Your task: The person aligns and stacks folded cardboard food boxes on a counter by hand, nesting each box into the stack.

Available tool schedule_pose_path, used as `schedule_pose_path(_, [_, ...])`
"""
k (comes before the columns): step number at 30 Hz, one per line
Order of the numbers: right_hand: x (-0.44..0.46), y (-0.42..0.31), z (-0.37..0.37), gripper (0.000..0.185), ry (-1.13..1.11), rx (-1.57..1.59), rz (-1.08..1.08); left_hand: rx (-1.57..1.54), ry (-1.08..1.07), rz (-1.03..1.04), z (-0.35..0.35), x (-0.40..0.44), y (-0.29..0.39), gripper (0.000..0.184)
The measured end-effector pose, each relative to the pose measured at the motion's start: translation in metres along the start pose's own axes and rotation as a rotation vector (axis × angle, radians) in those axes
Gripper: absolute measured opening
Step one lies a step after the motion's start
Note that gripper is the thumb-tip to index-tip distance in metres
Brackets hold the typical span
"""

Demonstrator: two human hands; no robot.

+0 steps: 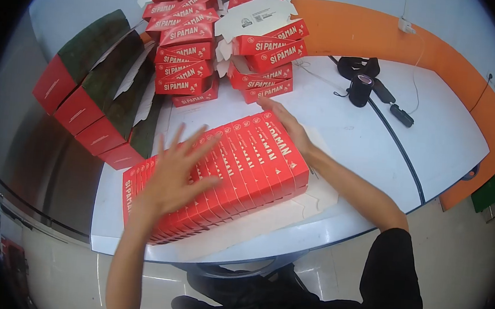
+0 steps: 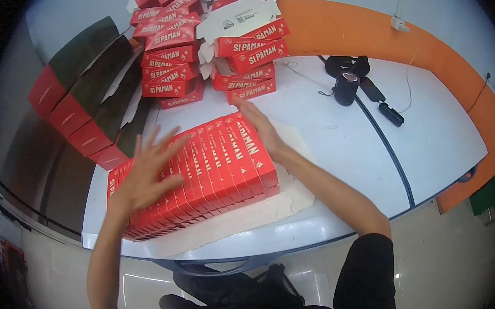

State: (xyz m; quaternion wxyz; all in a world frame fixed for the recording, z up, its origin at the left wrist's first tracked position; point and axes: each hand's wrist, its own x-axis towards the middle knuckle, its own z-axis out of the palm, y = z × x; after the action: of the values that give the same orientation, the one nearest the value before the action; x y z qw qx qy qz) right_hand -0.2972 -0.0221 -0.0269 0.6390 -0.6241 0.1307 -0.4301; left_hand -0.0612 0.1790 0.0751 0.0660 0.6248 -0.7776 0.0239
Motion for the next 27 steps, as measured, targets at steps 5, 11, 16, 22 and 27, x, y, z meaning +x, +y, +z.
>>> schedule_pose_path(5, [-0.013, 0.008, 0.009, 0.054, -0.013, 0.316, 0.069, 0.038, -0.124, -0.016, 0.029, 0.018, 0.009, 0.092])
schedule_pose_path(11, [-0.012, 0.015, 0.010, 0.056, -0.023, 0.377, 0.063, 0.044, -0.162, -0.016, 0.027, 0.019, 0.010, 0.092])
schedule_pose_path(16, [-0.010, 0.023, 0.006, 0.056, -0.032, 0.330, 0.021, 0.005, -0.176, -0.019, 0.027, 0.042, 0.016, 0.091])
schedule_pose_path(22, [-0.010, 0.026, 0.006, 0.056, -0.057, 0.269, -0.029, -0.053, -0.118, 0.005, 0.033, 0.062, 0.026, 0.087])
schedule_pose_path(27, [-0.015, 0.012, 0.012, 0.051, -0.047, 0.431, 0.090, -0.149, -0.065, 0.049, 0.042, 0.086, 0.028, 0.083])
